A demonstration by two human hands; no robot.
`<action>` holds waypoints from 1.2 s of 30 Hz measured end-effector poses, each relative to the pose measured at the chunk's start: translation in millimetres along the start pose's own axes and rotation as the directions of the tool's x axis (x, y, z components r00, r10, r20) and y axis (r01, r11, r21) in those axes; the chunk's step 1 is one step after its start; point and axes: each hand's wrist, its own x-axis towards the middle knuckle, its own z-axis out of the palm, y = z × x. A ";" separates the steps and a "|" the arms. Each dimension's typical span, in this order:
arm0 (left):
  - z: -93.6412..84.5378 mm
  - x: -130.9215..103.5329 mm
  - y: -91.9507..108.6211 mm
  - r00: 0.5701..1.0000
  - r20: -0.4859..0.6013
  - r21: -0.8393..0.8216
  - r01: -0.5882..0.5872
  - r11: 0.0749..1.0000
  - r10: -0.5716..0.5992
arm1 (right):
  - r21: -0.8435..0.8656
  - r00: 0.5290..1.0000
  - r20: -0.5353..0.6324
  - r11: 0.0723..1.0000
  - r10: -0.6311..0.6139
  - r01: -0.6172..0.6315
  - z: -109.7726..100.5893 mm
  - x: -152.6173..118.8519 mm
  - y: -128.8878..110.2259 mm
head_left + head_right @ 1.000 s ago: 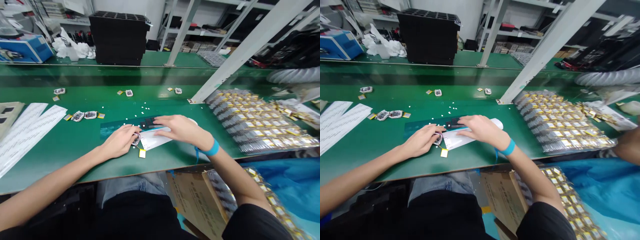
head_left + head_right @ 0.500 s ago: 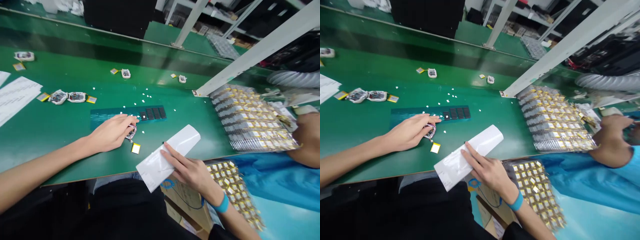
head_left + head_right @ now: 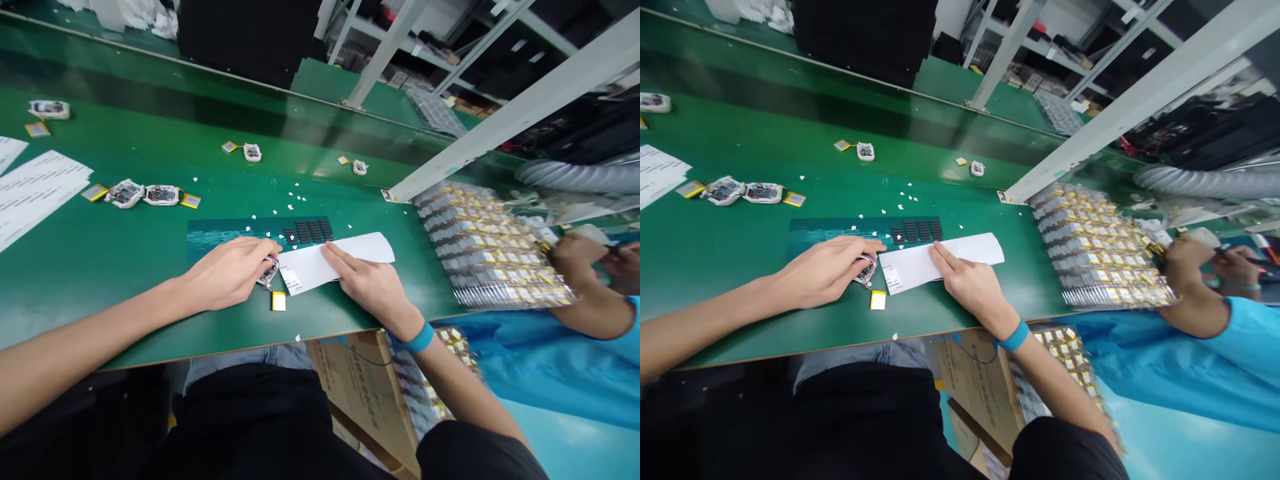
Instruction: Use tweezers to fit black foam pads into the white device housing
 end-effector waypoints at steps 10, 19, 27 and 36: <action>4.7 -0.3 1.1 0.982 0.050 0.060 -0.186 0.981 0.184 | 0.292 0.999 0.041 0.956 -0.027 0.014 -16.6 15.4 23.5; 3.4 2.0 6.1 0.979 0.006 0.061 -0.203 0.977 0.203 | 0.441 0.998 0.011 0.896 -0.064 0.053 19.9 79.9 53.6; -8.6 -0.4 3.2 0.980 0.024 0.061 -0.200 0.978 0.199 | 0.412 0.999 -0.034 0.911 0.019 -0.003 24.9 67.4 24.4; -12.4 1.9 8.6 0.976 0.039 0.094 -0.215 0.972 0.213 | 0.389 0.997 -0.073 0.920 -0.028 0.054 16.4 74.2 17.1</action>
